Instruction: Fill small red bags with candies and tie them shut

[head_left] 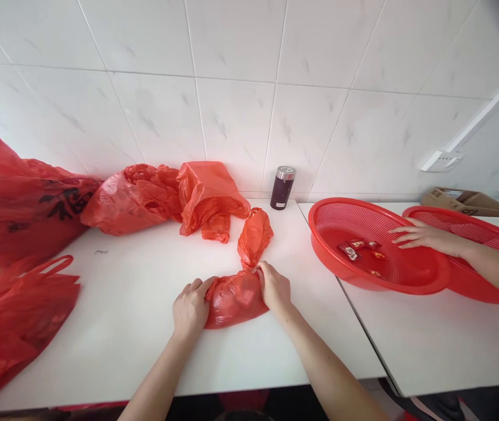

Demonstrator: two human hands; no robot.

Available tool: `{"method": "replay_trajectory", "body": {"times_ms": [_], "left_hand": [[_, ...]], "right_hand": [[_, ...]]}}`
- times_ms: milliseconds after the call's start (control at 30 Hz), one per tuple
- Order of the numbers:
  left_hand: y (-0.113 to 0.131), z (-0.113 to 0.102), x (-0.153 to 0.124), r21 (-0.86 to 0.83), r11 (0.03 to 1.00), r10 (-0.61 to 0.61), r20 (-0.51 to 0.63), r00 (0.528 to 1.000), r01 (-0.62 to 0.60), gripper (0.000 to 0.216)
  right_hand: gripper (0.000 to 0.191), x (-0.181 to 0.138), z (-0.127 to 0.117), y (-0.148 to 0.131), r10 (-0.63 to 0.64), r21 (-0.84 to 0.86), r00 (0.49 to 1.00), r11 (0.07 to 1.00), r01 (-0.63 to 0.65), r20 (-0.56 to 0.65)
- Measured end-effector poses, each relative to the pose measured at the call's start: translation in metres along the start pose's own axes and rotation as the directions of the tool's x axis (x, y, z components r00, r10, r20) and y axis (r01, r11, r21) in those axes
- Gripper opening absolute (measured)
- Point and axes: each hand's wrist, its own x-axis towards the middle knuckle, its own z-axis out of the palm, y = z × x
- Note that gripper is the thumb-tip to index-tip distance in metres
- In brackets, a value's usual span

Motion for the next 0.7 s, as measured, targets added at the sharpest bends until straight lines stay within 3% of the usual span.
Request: {"method": "replay_trajectory", "body": {"times_ms": [200,367,500,633,700], "left_hand": [[-0.004,0.001,-0.001,0.017,1.0,-0.001,-0.02,1.0,0.002,0.053],[-0.011,-0.012,-0.015,-0.108,0.992,-0.067,0.006,0.998,0.068,0.037],[-0.016,-0.03,-0.034,-0.221,0.963,-0.143,0.065,0.988,0.154,0.044],[-0.021,-0.054,-0.041,-0.451,0.836,-0.223,0.245,0.944,0.314,0.047],[-0.018,-0.066,-0.038,-0.502,0.81,-0.253,0.169,0.953,0.304,0.039]], "right_hand": [[0.025,0.0,0.0,0.005,0.064,0.015,0.994,0.998,-0.063,-0.089],[0.03,0.002,-0.015,0.014,0.197,0.145,0.954,0.975,-0.166,-0.228],[0.028,0.005,-0.023,0.014,0.207,0.255,0.939,0.957,-0.137,-0.275],[0.027,0.003,-0.02,0.01,0.192,0.378,0.942,0.923,-0.077,-0.277],[0.028,0.0,-0.018,0.007,0.176,0.441,0.948,0.897,-0.042,-0.266]]}}
